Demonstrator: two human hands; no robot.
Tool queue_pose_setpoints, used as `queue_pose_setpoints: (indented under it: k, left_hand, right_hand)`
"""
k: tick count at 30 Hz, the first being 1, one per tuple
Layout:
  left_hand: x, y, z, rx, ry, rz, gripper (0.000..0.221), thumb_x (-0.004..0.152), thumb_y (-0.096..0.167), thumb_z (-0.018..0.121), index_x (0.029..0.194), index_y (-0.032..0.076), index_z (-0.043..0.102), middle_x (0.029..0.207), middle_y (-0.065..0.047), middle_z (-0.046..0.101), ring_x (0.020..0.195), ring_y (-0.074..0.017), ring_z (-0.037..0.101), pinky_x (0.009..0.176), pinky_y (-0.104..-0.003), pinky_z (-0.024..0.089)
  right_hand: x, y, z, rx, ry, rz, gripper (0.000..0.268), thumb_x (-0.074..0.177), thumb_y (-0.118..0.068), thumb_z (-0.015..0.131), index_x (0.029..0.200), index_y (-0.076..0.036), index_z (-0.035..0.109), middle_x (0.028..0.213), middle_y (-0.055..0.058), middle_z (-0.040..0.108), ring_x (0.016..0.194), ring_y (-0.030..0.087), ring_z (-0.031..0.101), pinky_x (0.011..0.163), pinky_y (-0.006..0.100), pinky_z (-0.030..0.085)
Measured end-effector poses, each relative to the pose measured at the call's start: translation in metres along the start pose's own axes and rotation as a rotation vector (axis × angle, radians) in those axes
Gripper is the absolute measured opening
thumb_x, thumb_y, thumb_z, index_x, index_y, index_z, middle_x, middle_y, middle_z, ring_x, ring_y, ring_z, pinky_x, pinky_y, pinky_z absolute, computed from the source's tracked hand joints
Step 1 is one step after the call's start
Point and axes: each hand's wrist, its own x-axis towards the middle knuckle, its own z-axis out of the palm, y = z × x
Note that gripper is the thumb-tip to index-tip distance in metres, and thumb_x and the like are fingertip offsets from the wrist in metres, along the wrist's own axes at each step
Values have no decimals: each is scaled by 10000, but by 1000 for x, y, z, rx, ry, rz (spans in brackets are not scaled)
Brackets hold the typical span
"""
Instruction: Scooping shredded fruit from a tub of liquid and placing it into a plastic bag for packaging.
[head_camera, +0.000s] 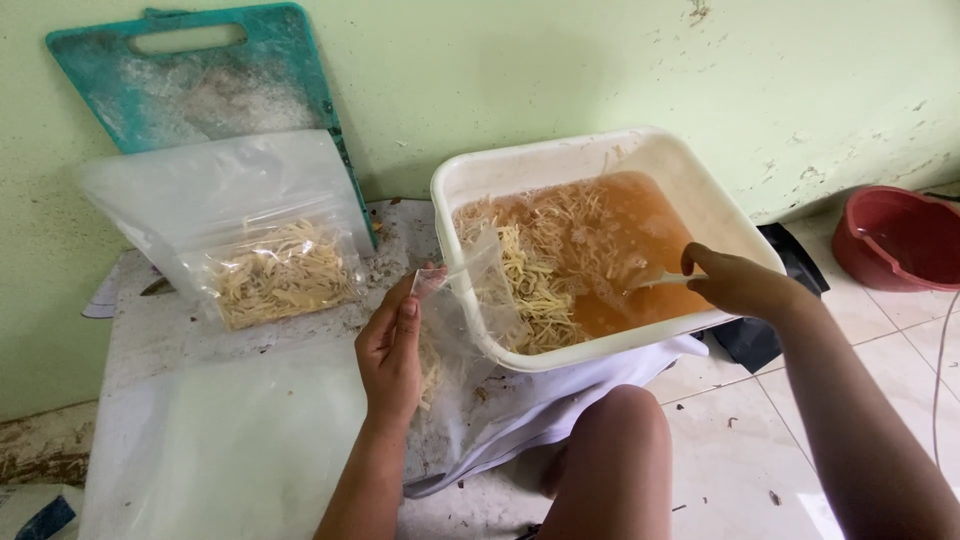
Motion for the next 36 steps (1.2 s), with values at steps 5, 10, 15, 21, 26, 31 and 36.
queue_pose_setpoints:
  k: [5, 10, 15, 21, 26, 31, 36]
  left_hand:
    - [0, 1, 4, 46, 40, 16, 353, 1081, 164, 454, 1355, 58, 649, 1312, -152, 711, 1283, -264, 620, 1137, -461, 447]
    - [-2, -1, 1, 46, 26, 26, 351, 1078, 150, 452, 1357, 56, 645, 1312, -168, 708, 1291, -287, 612, 1142, -481, 437]
    - [-1, -4, 2, 29, 21, 24, 358, 1081, 161, 445, 1361, 50, 638, 1321, -166, 704, 1300, -280, 605, 1146, -479, 430]
    - [-1, 3, 4, 37, 15, 10, 358, 1082, 167, 443, 1354, 55, 647, 1322, -166, 701, 1303, -289, 603, 1149, -491, 427]
    - [-2, 5, 5, 47, 20, 7, 357, 1083, 178, 447, 1352, 60, 651, 1326, -160, 700, 1304, -285, 601, 1149, -490, 425]
    - [-4, -1, 1, 46, 38, -3, 358, 1082, 192, 455, 1356, 67, 649, 1325, -154, 702, 1308, -281, 598, 1156, -482, 415]
    - [-3, -6, 2, 48, 46, -13, 356, 1084, 209, 466, 1359, 81, 651, 1327, -151, 700, 1314, -271, 586, 1157, -485, 410]
  right_hand:
    - [82, 4, 33, 155, 181, -150, 216, 1025, -258, 533, 1222, -179, 495, 1007, 205, 704, 975, 378, 727, 878, 463, 552]
    - [158, -8, 42, 266, 281, -192, 183, 1018, -233, 536, 1167, -142, 478, 1046, 242, 666, 1010, 429, 692, 871, 512, 547]
    - [159, -11, 31, 350, 415, -207, 193, 1031, -236, 565, 1165, -147, 457, 1112, 272, 617, 1072, 495, 648, 901, 564, 519]
    - [116, -11, 20, 615, 475, -235, 209, 1048, -165, 576, 1192, -93, 443, 1099, 294, 634, 1040, 483, 640, 898, 551, 494]
    - [103, -14, 22, 789, 496, -272, 217, 1039, -162, 610, 1184, -81, 470, 989, 211, 616, 897, 345, 614, 792, 450, 503]
    - [65, -24, 16, 917, 529, -317, 238, 1015, -144, 643, 1164, -53, 482, 921, 167, 551, 805, 276, 557, 696, 374, 471]
    - [41, -25, 27, 962, 468, -318, 325, 972, -231, 717, 1188, -75, 532, 810, 115, 596, 667, 178, 530, 583, 284, 393]
